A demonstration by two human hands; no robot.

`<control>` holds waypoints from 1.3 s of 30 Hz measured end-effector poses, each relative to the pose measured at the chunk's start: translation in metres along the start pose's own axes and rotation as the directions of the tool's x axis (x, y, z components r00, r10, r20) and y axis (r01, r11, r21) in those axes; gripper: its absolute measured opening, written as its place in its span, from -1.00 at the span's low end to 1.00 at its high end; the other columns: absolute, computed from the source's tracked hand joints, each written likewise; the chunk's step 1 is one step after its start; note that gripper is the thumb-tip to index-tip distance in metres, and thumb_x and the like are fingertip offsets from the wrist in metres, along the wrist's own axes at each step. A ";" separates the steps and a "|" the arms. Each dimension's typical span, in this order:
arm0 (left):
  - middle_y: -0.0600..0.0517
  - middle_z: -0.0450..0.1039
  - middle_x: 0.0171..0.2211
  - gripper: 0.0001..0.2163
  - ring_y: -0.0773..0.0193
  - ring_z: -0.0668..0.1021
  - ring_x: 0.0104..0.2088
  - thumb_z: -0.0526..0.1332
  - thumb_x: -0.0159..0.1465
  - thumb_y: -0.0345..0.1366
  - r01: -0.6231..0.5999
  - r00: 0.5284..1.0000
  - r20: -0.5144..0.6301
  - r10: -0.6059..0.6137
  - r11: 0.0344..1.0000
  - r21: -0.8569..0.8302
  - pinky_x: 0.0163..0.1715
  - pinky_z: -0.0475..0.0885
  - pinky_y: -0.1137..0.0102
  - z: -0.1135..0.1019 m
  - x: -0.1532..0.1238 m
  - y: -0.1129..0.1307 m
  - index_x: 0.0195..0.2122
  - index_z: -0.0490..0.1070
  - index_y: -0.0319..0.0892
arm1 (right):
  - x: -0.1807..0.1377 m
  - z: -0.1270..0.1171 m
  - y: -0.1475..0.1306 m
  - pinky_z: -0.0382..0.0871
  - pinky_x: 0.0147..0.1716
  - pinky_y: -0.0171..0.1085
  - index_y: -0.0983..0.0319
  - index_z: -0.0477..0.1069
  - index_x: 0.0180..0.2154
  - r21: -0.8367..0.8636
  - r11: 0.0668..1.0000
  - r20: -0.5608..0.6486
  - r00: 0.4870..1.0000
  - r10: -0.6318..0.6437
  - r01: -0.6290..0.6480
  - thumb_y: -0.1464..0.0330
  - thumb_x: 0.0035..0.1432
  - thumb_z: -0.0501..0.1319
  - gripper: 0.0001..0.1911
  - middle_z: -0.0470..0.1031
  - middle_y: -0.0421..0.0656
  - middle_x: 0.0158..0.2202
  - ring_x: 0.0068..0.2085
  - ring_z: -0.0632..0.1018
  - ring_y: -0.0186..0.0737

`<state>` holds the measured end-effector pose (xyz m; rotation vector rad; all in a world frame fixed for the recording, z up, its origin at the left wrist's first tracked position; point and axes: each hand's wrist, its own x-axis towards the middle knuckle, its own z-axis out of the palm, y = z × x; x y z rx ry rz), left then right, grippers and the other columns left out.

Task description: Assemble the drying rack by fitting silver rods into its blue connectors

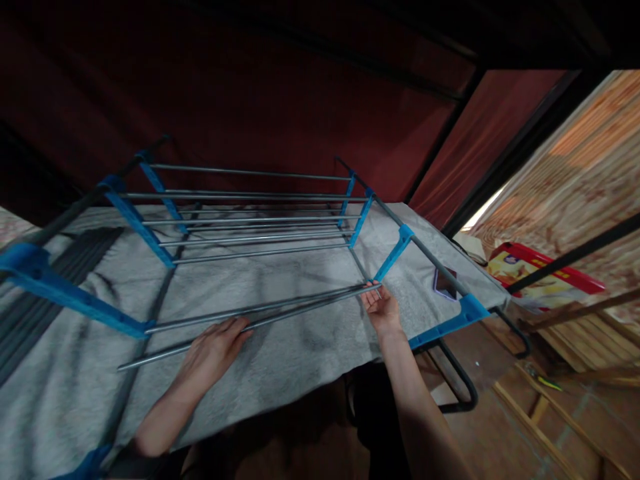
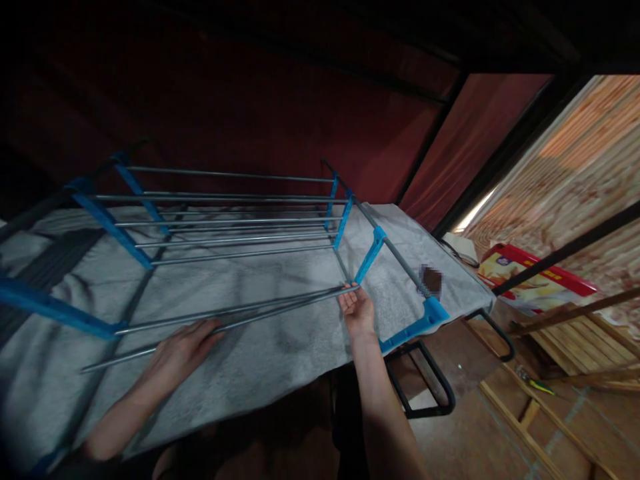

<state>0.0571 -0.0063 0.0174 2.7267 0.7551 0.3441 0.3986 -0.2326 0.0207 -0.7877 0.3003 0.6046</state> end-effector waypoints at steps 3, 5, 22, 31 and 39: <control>-0.10 0.63 -0.07 -0.55 0.00 0.65 -0.09 -0.08 0.51 -0.02 -0.023 1.000 0.016 0.023 0.999 0.022 0.00 0.53 0.15 0.000 0.000 0.001 0.08 0.55 -0.07 | 0.002 -0.003 -0.001 0.64 -0.25 -0.35 0.19 0.50 -0.33 -0.012 1.000 -0.013 1.000 0.012 -0.012 0.48 0.26 0.17 -0.83 0.66 -0.20 -0.37 -0.34 0.69 -0.33; -0.11 0.63 -0.06 -0.55 0.00 0.65 -0.07 -0.08 0.53 -0.03 -0.045 0.999 0.028 0.044 0.998 0.032 0.02 0.53 0.13 0.001 -0.001 0.003 0.11 0.54 -0.09 | 0.004 -0.006 -0.002 0.64 -0.24 -0.35 0.19 0.50 -0.32 -0.032 0.999 -0.028 1.000 0.012 -0.013 0.48 0.26 0.15 -0.83 0.66 -0.20 -0.38 -0.34 0.69 -0.34; -0.08 0.57 -0.09 -0.84 0.07 0.61 -0.07 0.14 0.45 -0.42 0.003 1.000 0.017 -0.007 0.983 0.181 0.00 0.48 0.17 -0.011 -0.004 0.011 -0.04 0.47 -0.14 | 0.032 -0.043 -0.023 0.67 -0.33 -0.31 0.14 0.44 -0.32 -0.178 0.984 -0.185 0.983 -0.008 -0.026 0.52 0.21 0.07 -0.77 0.59 -0.22 -0.39 -0.41 0.67 -0.34; -0.04 0.51 -0.07 -0.64 0.13 0.55 -0.01 0.07 0.42 -0.56 -0.089 0.995 0.067 0.073 0.954 0.287 0.12 0.38 0.18 -0.002 -0.007 0.028 0.15 0.41 -0.09 | 0.030 -0.040 -0.031 0.63 -0.41 -0.34 0.18 0.44 -0.35 -0.158 0.987 -0.206 0.978 -0.025 -0.008 0.51 0.28 0.01 -0.72 0.56 -0.24 -0.45 -0.46 0.65 -0.35; -0.02 0.50 -0.03 -0.50 0.17 0.54 0.01 0.03 0.39 -0.60 -0.037 0.999 0.044 0.023 0.940 0.339 0.15 0.37 0.22 0.016 -0.005 0.029 0.30 0.30 -0.07 | 0.036 -0.046 -0.033 0.66 -0.39 -0.32 0.18 0.43 -0.35 -0.236 0.971 -0.167 0.983 -0.079 0.038 0.56 0.19 0.04 -0.75 0.59 -0.24 -0.42 -0.45 0.66 -0.34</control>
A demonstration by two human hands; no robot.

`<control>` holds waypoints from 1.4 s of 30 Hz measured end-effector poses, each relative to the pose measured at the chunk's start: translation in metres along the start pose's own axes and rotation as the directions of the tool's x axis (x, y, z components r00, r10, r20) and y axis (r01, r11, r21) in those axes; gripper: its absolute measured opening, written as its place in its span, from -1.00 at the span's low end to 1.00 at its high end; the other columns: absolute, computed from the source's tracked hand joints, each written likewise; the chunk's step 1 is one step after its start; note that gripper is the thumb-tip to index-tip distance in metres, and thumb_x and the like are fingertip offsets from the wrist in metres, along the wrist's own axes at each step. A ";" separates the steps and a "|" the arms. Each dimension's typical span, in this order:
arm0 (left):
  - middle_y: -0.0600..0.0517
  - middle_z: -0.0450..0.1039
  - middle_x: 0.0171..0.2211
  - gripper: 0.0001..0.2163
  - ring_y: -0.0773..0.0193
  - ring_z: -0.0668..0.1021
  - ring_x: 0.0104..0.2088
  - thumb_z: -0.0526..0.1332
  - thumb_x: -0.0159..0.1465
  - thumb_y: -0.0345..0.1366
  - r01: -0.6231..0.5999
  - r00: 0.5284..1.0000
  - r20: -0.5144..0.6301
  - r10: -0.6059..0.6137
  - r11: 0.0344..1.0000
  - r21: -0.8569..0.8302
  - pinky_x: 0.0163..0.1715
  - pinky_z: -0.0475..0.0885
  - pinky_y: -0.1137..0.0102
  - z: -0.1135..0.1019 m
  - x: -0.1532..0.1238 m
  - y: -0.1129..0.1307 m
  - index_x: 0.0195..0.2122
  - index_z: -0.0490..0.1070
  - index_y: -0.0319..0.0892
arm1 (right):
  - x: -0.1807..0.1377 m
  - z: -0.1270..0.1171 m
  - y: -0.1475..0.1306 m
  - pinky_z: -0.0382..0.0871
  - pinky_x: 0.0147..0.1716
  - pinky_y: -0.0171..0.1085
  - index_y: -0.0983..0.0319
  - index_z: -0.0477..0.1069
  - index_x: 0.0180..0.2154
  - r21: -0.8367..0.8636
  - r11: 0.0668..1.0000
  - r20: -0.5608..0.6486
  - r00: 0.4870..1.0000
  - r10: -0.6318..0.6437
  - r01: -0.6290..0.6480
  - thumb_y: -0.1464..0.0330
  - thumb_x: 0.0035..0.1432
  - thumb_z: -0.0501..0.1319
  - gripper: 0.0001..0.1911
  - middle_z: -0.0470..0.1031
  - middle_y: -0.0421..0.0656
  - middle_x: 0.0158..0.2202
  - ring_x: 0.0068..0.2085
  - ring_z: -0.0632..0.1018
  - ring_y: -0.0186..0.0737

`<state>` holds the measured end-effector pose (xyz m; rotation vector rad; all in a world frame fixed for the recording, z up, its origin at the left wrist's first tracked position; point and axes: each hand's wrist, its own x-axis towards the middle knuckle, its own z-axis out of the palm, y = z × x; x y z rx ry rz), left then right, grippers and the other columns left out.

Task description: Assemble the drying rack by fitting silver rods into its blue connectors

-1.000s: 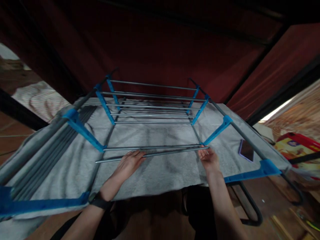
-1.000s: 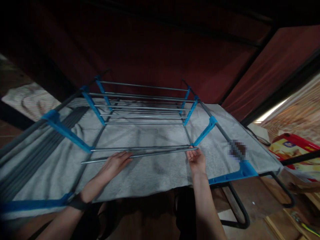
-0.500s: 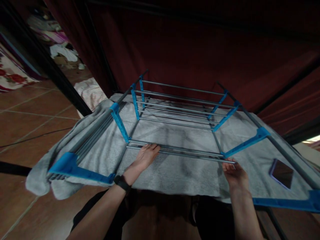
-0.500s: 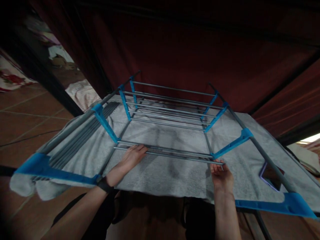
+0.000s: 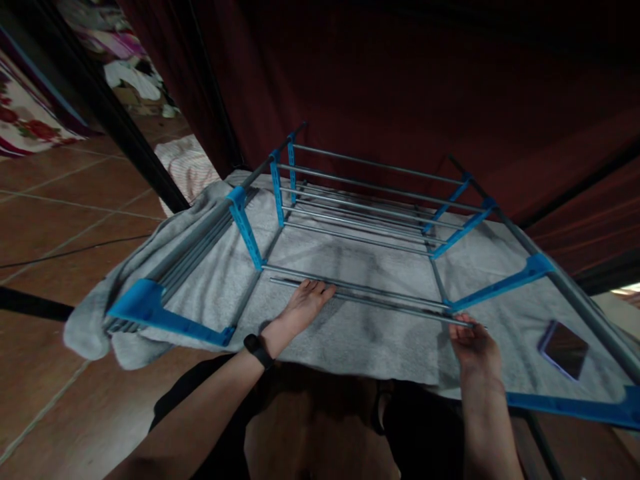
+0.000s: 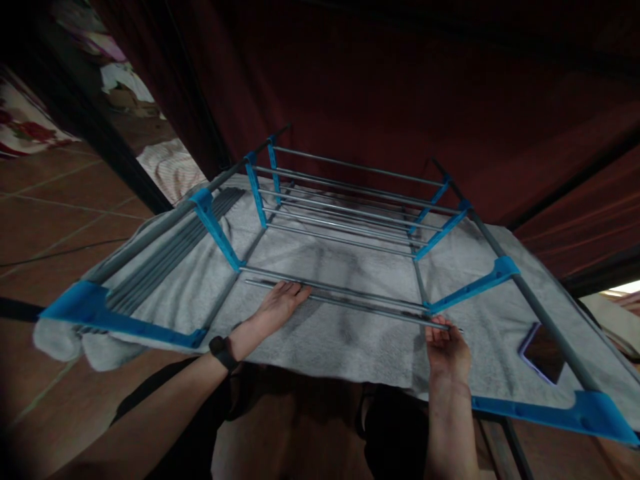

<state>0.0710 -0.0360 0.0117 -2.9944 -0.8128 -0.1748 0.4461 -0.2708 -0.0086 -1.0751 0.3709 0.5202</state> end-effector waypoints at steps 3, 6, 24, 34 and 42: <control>-0.02 0.50 -0.03 -0.47 0.18 0.54 0.01 0.04 0.37 -0.62 0.014 1.000 -0.001 -0.014 1.000 0.018 0.18 0.37 0.22 0.005 0.001 0.001 0.30 0.30 -0.07 | 0.000 0.000 -0.001 0.67 -0.39 -0.31 0.19 0.41 -0.36 0.015 1.000 0.021 1.000 0.021 -0.021 0.55 0.17 0.07 -0.79 0.58 -0.23 -0.42 -0.45 0.66 -0.33; -0.01 0.51 -0.03 -0.48 0.19 0.55 0.02 0.05 0.36 -0.61 0.022 1.000 -0.002 -0.022 0.999 0.028 0.18 0.39 0.23 0.006 0.000 0.003 0.29 0.31 -0.05 | -0.001 0.002 -0.002 0.67 -0.38 -0.32 0.20 0.42 -0.34 0.027 0.999 0.007 0.999 0.036 -0.036 0.57 0.18 0.06 -0.77 0.57 -0.25 -0.43 -0.46 0.66 -0.35; -0.01 0.50 -0.09 -0.56 0.18 0.54 -0.01 0.03 0.39 -0.59 -0.006 1.000 -0.008 0.006 0.999 0.045 0.10 0.44 0.24 -0.002 0.002 0.001 0.22 0.34 -0.10 | -0.005 0.008 -0.002 0.68 -0.32 -0.34 0.24 0.47 -0.28 -0.006 1.000 -0.016 1.000 0.026 -0.026 0.60 0.31 0.04 -0.72 0.60 -0.25 -0.37 -0.42 0.68 -0.38; -0.03 0.53 0.01 -0.52 0.20 0.55 0.06 0.01 0.38 -0.62 -0.019 1.000 -0.016 0.019 1.000 -0.016 0.17 0.39 0.24 -0.006 0.000 0.000 0.26 0.32 -0.11 | -0.009 0.018 0.001 0.64 -0.40 -0.40 0.24 0.45 -0.32 -0.007 1.000 -0.023 1.000 0.019 -0.019 0.59 0.32 0.06 -0.73 0.58 -0.30 -0.45 -0.49 0.63 -0.42; -0.01 0.55 -0.14 -0.80 0.14 0.57 -0.05 0.08 0.47 -0.45 0.043 0.997 -0.062 -0.050 0.992 -0.118 0.09 0.41 0.24 -0.012 0.000 -0.005 0.04 0.39 -0.15 | -0.008 0.020 0.009 0.60 -0.40 -0.46 0.23 0.45 -0.33 -0.032 0.999 0.027 0.999 -0.020 0.021 0.57 0.26 0.17 -0.83 0.57 -0.32 -0.47 -0.51 0.60 -0.46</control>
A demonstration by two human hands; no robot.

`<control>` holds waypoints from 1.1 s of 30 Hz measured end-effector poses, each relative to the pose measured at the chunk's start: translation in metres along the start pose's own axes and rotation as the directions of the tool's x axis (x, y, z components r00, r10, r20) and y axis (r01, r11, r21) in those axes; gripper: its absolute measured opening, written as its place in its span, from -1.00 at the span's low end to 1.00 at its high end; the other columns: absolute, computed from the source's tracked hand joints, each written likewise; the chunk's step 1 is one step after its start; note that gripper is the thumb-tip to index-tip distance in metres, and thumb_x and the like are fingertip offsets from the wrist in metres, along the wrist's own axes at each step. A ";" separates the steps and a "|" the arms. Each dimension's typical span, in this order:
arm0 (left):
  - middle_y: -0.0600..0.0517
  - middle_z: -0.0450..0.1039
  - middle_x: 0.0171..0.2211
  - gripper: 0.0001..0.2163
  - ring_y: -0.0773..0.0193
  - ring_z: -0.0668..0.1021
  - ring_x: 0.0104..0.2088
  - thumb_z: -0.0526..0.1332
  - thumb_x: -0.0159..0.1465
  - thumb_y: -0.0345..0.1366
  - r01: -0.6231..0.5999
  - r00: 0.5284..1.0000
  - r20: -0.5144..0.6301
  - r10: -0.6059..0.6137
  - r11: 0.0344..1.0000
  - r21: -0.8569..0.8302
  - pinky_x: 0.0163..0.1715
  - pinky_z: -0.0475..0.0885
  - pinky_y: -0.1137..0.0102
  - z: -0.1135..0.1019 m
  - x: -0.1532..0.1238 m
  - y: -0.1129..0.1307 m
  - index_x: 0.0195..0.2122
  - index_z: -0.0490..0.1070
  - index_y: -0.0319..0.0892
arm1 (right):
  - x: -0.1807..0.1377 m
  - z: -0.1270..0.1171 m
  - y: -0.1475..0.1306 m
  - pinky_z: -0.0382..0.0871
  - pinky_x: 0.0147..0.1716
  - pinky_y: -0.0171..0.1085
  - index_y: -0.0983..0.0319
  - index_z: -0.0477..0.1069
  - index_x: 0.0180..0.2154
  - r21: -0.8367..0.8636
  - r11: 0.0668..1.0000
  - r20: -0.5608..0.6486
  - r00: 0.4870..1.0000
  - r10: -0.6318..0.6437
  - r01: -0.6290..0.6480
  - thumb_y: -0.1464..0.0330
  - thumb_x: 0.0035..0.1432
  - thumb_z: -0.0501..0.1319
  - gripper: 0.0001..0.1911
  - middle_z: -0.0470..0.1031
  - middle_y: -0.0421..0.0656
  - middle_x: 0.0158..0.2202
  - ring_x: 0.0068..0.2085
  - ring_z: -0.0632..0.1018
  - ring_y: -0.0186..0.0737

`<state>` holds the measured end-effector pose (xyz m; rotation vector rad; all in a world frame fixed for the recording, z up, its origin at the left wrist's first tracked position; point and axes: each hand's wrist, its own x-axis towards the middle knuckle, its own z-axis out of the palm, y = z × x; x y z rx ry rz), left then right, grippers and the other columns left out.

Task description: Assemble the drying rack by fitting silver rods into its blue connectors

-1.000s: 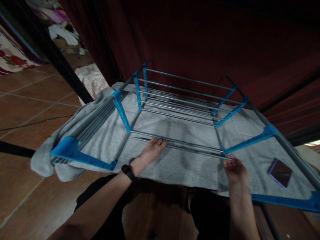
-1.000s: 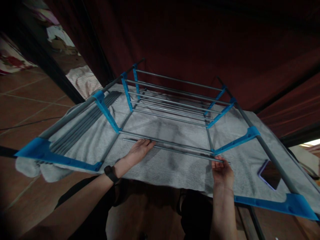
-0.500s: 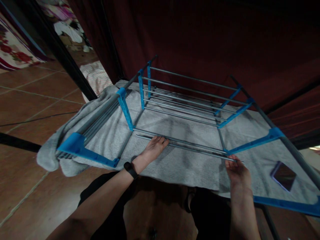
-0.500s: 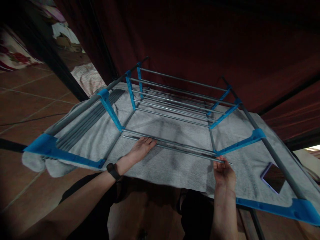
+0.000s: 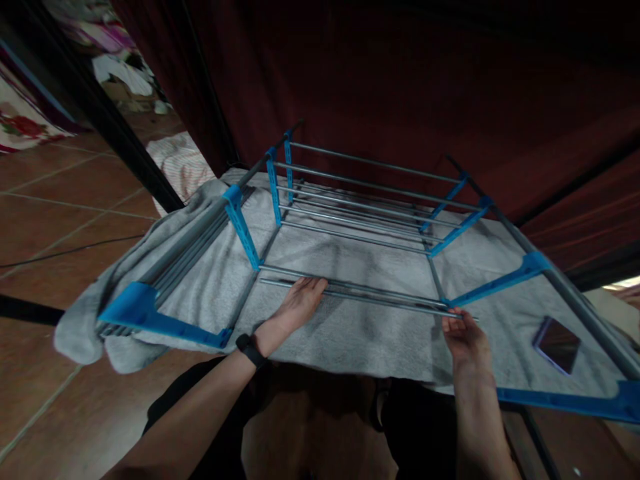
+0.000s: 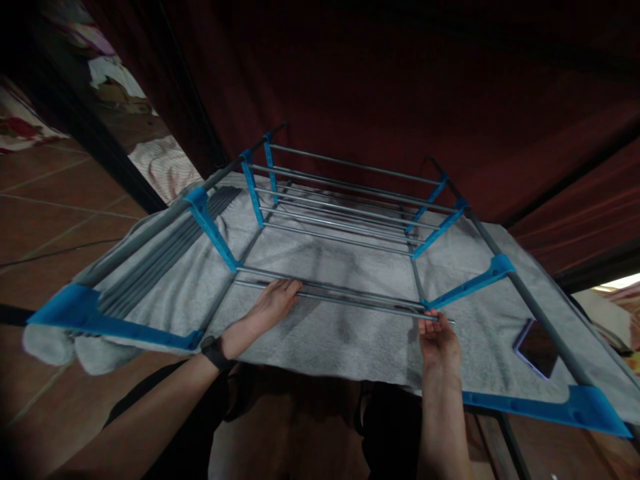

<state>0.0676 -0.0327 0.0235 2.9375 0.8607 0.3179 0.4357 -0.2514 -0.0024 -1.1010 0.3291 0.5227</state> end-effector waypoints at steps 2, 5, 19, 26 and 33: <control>-0.01 0.55 -0.14 -0.85 0.14 0.57 -0.05 0.10 0.47 -0.42 0.008 1.000 -0.011 -0.009 1.000 -0.022 0.09 0.41 0.23 -0.001 0.000 -0.001 0.00 0.39 -0.13 | 0.000 0.000 0.001 0.60 -0.40 -0.46 0.22 0.45 -0.33 0.007 1.000 0.009 1.000 -0.008 0.008 0.56 0.24 0.20 -0.85 0.58 -0.32 -0.47 -0.49 0.61 -0.45; -0.02 0.56 -0.10 -0.86 0.12 0.58 -0.03 0.11 0.47 -0.41 0.022 0.999 -0.026 -0.023 0.999 -0.041 0.12 0.40 0.20 -0.002 0.000 -0.004 -0.02 0.39 -0.12 | 0.000 0.000 0.002 0.60 -0.37 -0.46 0.22 0.46 -0.33 0.016 1.000 0.018 1.000 -0.003 0.003 0.53 0.24 0.24 -0.88 0.58 -0.32 -0.45 -0.48 0.62 -0.44; -0.10 0.63 -0.14 -0.70 0.00 0.65 -0.09 0.00 0.49 -0.17 -0.024 0.995 -0.102 0.014 0.996 -0.091 0.01 0.51 0.13 0.000 0.005 -0.030 -0.08 0.51 -0.13 | -0.030 0.034 0.010 0.61 -0.25 -0.38 0.17 0.52 -0.28 0.101 0.994 0.158 0.986 -0.055 0.040 0.48 0.23 0.36 -0.91 0.67 -0.26 -0.36 -0.34 0.67 -0.37; -0.13 0.65 -0.13 -0.70 -0.05 0.66 -0.12 0.04 0.45 -0.11 -0.035 0.989 -0.150 0.020 0.995 -0.098 -0.03 0.55 0.09 -0.004 0.005 -0.047 -0.07 0.51 -0.11 | -0.037 0.046 0.017 0.62 -0.21 -0.36 0.18 0.55 -0.22 0.137 0.991 0.244 0.969 -0.044 0.011 0.46 0.29 0.32 -0.93 0.70 -0.21 -0.29 -0.27 0.69 -0.32; -0.11 0.65 -0.17 -0.67 -0.10 0.67 -0.13 -0.02 0.44 -0.09 -0.014 0.987 -0.161 -0.004 0.994 -0.109 -0.05 0.56 0.01 -0.005 0.006 -0.049 -0.11 0.51 -0.06 | -0.035 0.049 0.018 0.62 -0.26 -0.37 0.18 0.54 -0.21 0.138 0.990 0.276 0.960 -0.048 0.010 0.44 0.31 0.33 -0.95 0.70 -0.21 -0.29 -0.33 0.69 -0.33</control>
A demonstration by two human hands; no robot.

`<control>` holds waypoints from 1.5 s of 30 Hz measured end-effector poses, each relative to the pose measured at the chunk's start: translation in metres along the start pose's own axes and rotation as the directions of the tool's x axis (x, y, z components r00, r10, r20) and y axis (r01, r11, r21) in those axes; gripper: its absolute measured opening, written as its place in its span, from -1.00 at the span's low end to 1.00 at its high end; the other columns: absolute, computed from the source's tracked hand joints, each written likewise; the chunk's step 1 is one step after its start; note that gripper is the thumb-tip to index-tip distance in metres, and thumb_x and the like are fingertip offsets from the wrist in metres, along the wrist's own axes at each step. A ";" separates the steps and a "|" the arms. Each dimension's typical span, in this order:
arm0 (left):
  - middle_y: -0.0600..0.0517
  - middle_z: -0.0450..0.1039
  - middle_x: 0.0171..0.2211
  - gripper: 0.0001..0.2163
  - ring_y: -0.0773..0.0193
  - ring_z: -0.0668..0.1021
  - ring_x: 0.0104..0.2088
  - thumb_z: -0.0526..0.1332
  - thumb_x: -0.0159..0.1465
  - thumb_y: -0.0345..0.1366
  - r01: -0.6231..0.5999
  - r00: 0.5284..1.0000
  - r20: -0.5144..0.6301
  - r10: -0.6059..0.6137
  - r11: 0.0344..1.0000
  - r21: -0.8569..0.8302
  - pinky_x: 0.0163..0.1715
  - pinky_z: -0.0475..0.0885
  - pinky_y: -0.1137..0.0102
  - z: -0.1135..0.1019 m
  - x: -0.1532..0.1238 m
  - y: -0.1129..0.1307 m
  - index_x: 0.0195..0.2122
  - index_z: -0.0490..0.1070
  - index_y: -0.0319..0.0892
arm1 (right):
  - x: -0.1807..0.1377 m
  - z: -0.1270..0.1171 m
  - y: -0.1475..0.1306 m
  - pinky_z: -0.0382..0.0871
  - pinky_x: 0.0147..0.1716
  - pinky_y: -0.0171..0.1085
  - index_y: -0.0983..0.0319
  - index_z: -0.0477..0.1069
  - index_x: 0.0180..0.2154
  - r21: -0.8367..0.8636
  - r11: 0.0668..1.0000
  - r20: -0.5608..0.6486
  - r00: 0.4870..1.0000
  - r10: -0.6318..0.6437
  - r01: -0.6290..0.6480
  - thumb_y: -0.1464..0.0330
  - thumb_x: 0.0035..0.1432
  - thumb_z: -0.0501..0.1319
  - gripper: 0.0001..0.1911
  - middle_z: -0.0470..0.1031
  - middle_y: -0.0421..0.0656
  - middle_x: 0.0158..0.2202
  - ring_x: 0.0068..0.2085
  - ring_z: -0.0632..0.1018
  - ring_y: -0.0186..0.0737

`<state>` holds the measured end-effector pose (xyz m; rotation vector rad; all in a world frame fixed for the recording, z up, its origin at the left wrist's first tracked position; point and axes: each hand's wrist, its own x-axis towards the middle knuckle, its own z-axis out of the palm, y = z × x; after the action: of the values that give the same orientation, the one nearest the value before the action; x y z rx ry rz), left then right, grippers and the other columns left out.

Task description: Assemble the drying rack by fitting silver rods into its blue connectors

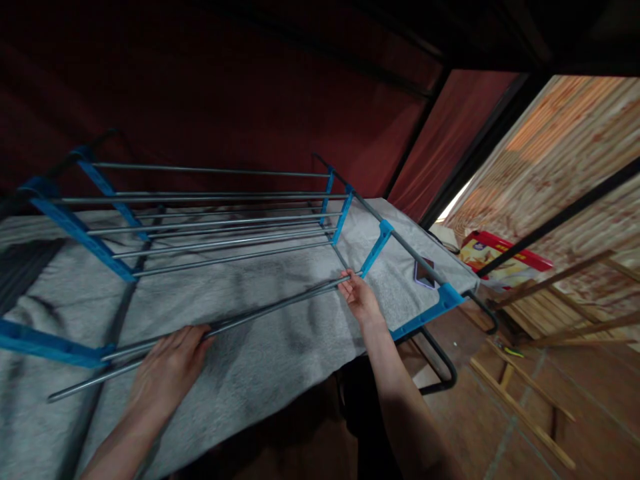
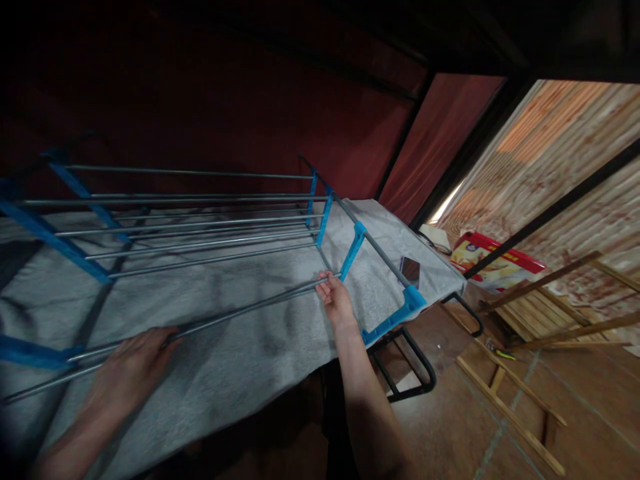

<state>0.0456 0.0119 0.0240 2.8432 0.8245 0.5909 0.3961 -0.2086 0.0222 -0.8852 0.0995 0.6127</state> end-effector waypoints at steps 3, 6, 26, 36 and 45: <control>-0.15 0.65 -0.15 -0.64 -0.09 0.67 -0.14 -0.04 0.46 -0.08 -0.010 1.000 0.008 0.010 1.000 0.011 -0.05 0.55 0.04 0.004 0.001 0.001 -0.10 0.51 -0.10 | -0.001 0.002 -0.003 0.63 -0.27 -0.37 0.18 0.54 -0.21 -0.008 1.000 0.001 1.000 0.005 -0.005 0.46 0.32 0.30 -0.93 0.71 -0.21 -0.30 -0.34 0.68 -0.33; -0.16 0.66 -0.14 -0.63 -0.08 0.68 -0.15 -0.04 0.47 -0.07 -0.029 1.000 -0.007 0.029 1.000 0.006 -0.06 0.55 0.06 0.007 0.002 0.002 -0.09 0.51 -0.10 | -0.001 0.005 -0.006 0.65 -0.27 -0.34 0.17 0.54 -0.20 -0.021 1.000 0.018 1.000 0.017 -0.016 0.49 0.29 0.30 -0.90 0.72 -0.20 -0.28 -0.33 0.69 -0.31; -0.15 0.66 -0.14 -0.63 -0.10 0.68 -0.15 -0.02 0.44 -0.07 -0.010 1.000 0.013 0.010 1.000 -0.012 -0.04 0.56 0.05 0.007 0.006 0.004 -0.09 0.54 -0.09 | 0.004 -0.001 -0.003 0.65 -0.27 -0.34 0.18 0.53 -0.19 -0.019 1.000 0.035 0.999 0.005 -0.004 0.50 0.24 0.34 -0.87 0.72 -0.19 -0.28 -0.33 0.69 -0.29; -0.15 0.66 -0.15 -0.60 -0.09 0.68 -0.16 -0.04 0.46 -0.06 -0.021 1.000 0.003 0.021 1.000 0.002 -0.07 0.55 0.05 0.006 0.007 0.005 -0.08 0.54 -0.13 | 0.003 0.002 -0.006 0.66 -0.31 -0.37 0.19 0.52 -0.20 -0.028 1.000 0.020 1.000 0.012 -0.012 0.52 0.27 0.30 -0.88 0.71 -0.20 -0.31 -0.36 0.68 -0.34; -0.11 0.67 -0.16 -0.60 -0.03 0.68 -0.16 -0.04 0.49 -0.07 -0.069 0.993 -0.092 0.070 0.997 0.018 -0.10 0.50 0.12 0.008 0.008 0.002 -0.02 0.54 -0.14 | 0.005 -0.002 -0.002 0.61 -0.37 -0.35 0.17 0.46 -0.28 -0.102 0.994 -0.067 0.997 -0.045 0.038 0.39 0.23 0.31 -0.96 0.62 -0.20 -0.43 -0.40 0.63 -0.30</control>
<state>0.0560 0.0149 0.0194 2.8871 0.7493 0.7335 0.4020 -0.2086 0.0207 -1.0040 0.1133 0.5519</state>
